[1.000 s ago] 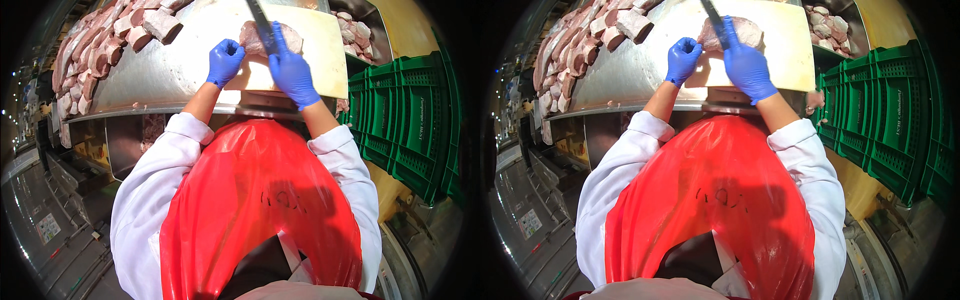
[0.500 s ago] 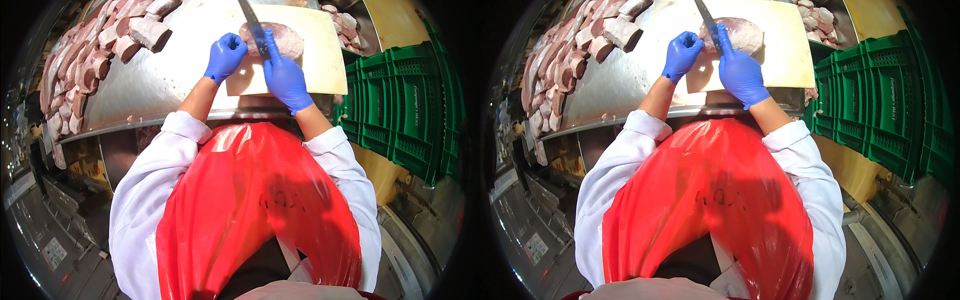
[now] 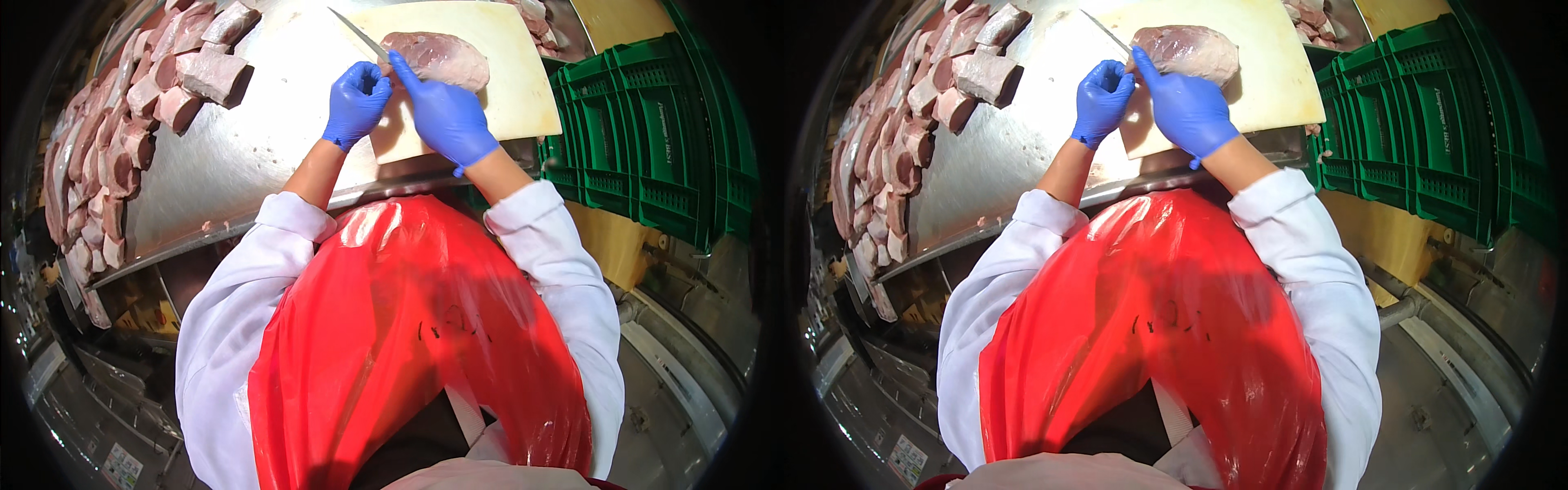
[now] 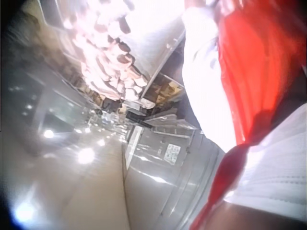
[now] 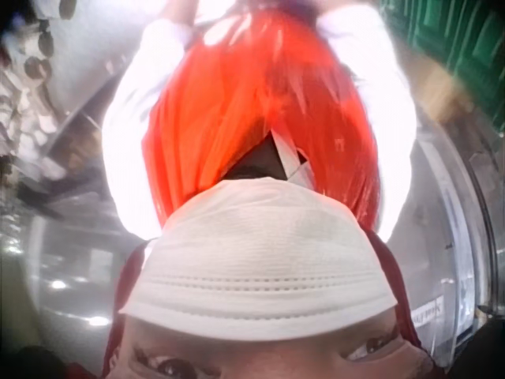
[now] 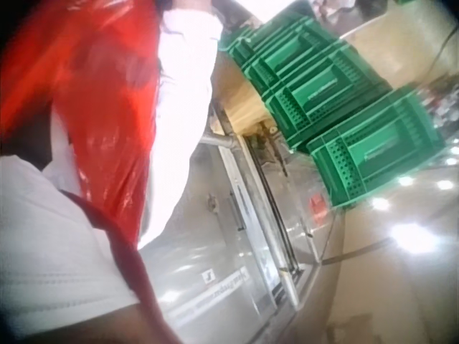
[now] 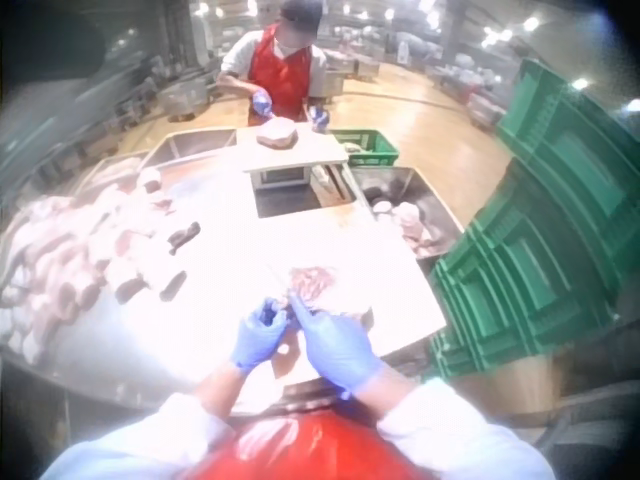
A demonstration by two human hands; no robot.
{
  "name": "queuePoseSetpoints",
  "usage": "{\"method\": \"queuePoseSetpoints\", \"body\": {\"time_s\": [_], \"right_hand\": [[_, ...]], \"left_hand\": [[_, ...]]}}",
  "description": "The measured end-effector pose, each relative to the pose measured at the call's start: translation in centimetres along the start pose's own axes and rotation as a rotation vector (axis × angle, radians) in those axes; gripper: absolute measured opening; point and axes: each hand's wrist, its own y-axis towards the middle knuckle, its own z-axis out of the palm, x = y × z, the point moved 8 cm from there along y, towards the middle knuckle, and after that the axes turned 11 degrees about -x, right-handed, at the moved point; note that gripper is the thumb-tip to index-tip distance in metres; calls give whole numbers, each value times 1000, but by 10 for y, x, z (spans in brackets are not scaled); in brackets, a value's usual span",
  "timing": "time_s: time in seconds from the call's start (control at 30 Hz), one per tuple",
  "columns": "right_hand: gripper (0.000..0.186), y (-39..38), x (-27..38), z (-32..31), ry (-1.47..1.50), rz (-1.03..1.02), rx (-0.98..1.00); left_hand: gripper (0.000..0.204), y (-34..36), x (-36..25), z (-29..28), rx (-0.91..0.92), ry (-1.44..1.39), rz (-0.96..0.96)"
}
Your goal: The person cuts large pieces of raw meat into smaller portions using a knife on a cutting board. The person repeatedly trims fat and separates meat pieces, placing the cut portions onto a metal tray.
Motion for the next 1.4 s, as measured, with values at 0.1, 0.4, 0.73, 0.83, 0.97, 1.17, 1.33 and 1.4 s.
{"method": "queuePoseSetpoints", "body": {"time_s": [0.1, 0.4, 0.73, 0.83, 0.97, 1.17, 1.33, 1.4], "right_hand": [[73, -18, 1, -6, -32, -77, -105], [85, -165, -62, -63, -373, -96, 298], [74, -35, -79, 15, 896, 541, -344], [73, -7, -125, 9, 731, 458, -383], [74, 1, -134, -1, 560, 373, -310], [75, 9, -100, -9, 449, 400, -466], [74, 35, -54, 5, 544, 569, -186], [70, 16, -40, 1, 346, 482, -222]], "left_hand": [[7, 1, -1, -7, -15, -20, -30], [9, 49, 10, -71, -103, 105, -56], [40, 76, -5, 44, 412, 174, 298], [30, 59, -17, 48, 302, 380, 388], [21, 51, -64, 60, 407, 512, 582], [11, 61, -59, 54, 502, 524, 679], [12, 69, -32, 42, 456, 358, 467], [14, 70, -34, 42, 431, 324, 451]]}}
